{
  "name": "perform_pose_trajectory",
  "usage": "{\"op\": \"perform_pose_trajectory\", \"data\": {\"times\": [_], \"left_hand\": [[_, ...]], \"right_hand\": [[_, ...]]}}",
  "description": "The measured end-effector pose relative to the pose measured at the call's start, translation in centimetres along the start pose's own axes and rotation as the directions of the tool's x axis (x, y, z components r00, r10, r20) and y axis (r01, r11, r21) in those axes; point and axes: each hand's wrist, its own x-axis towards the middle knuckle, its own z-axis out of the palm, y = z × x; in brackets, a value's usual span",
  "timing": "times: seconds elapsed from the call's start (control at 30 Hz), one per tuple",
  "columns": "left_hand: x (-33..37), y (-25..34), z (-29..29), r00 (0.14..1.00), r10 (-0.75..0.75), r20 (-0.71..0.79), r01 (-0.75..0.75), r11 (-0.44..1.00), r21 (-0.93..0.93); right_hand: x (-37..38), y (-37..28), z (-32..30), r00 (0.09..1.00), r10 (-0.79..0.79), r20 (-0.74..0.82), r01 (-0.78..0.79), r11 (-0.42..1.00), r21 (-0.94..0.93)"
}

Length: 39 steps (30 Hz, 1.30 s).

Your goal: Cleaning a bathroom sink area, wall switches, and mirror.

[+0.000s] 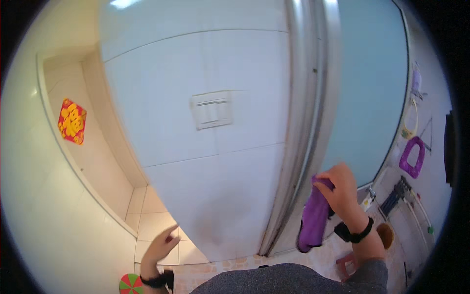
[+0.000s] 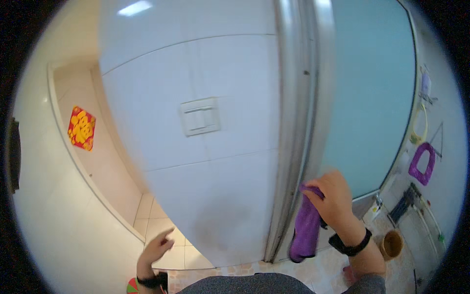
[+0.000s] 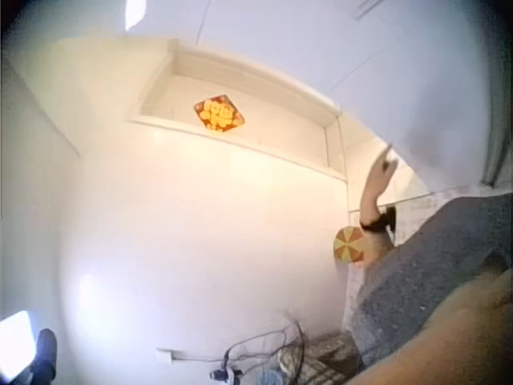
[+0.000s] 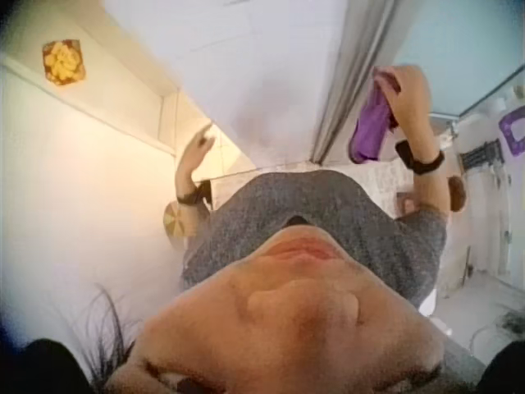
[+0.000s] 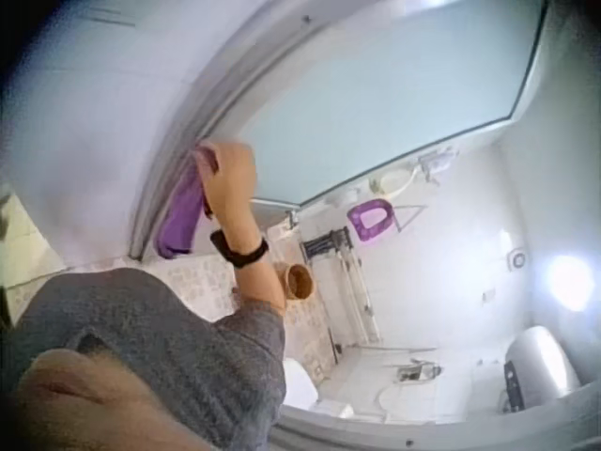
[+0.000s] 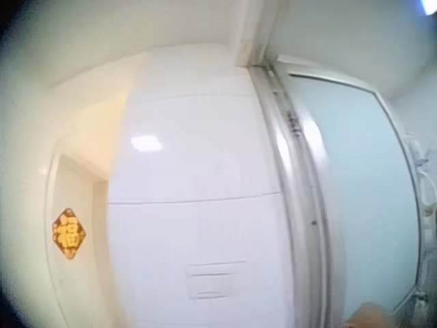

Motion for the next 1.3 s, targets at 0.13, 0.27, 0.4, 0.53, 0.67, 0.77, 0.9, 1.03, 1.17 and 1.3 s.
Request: {"op": "perform_pose_trajectory", "data": {"times": [0.13, 0.27, 0.4, 0.53, 0.67, 0.77, 0.9, 1.03, 1.17, 1.3], "left_hand": [[-6.5, -8.3, 5.4, 0.829, -0.521, -0.204, 0.441, 0.833, -0.334], [-6.2, -8.9, 9.3, 0.883, -0.469, -0.016, 0.464, 0.877, -0.127], [1.0, -2.0, 13.0, 0.982, -0.187, 0.035, 0.175, 0.961, 0.212], [6.3, 4.5, 18.6, 0.972, -0.013, 0.235, 0.000, 0.999, 0.054], [10.2, 10.1, 23.3, 0.863, 0.116, 0.492, -0.119, 0.993, -0.027], [13.1, 11.4, 26.7, 0.798, 0.132, 0.588, -0.154, 0.988, -0.013], [16.1, 12.8, 33.4, 0.617, 0.180, 0.767, -0.178, 0.980, -0.086], [18.6, 16.3, 42.1, 0.389, 0.237, 0.890, -0.184, 0.967, -0.177], [19.6, 19.1, 49.0, 0.228, 0.394, 0.890, -0.355, 0.885, -0.301], [19.7, 20.9, 53.9, 0.179, 0.412, 0.894, -0.331, 0.880, -0.339]], "right_hand": [[-10.7, 4.6, -2.7, 0.847, 0.530, -0.029, -0.522, 0.841, 0.141], [-18.9, 8.7, -2.4, 0.611, 0.784, 0.111, -0.790, 0.596, 0.143], [-24.9, 13.7, -2.9, 0.514, 0.841, 0.168, -0.797, 0.396, 0.457], [-22.5, 12.7, -7.5, 0.382, 0.924, -0.012, -0.686, 0.292, 0.666], [-23.5, 14.5, -12.3, 0.421, 0.904, -0.067, -0.093, 0.117, 0.989], [-28.3, 14.3, -9.5, 0.341, 0.912, 0.229, -0.026, -0.235, 0.972], [-34.5, 12.0, -3.8, 0.114, 0.905, 0.409, 0.066, -0.418, 0.906], [-38.3, 11.4, -2.2, -0.110, 0.886, 0.450, -0.051, -0.457, 0.888], [-41.8, 12.0, -5.2, -0.345, 0.880, 0.327, -0.014, -0.353, 0.936], [-45.1, 12.7, -8.4, -0.518, 0.836, 0.183, 0.029, -0.196, 0.980]]}}
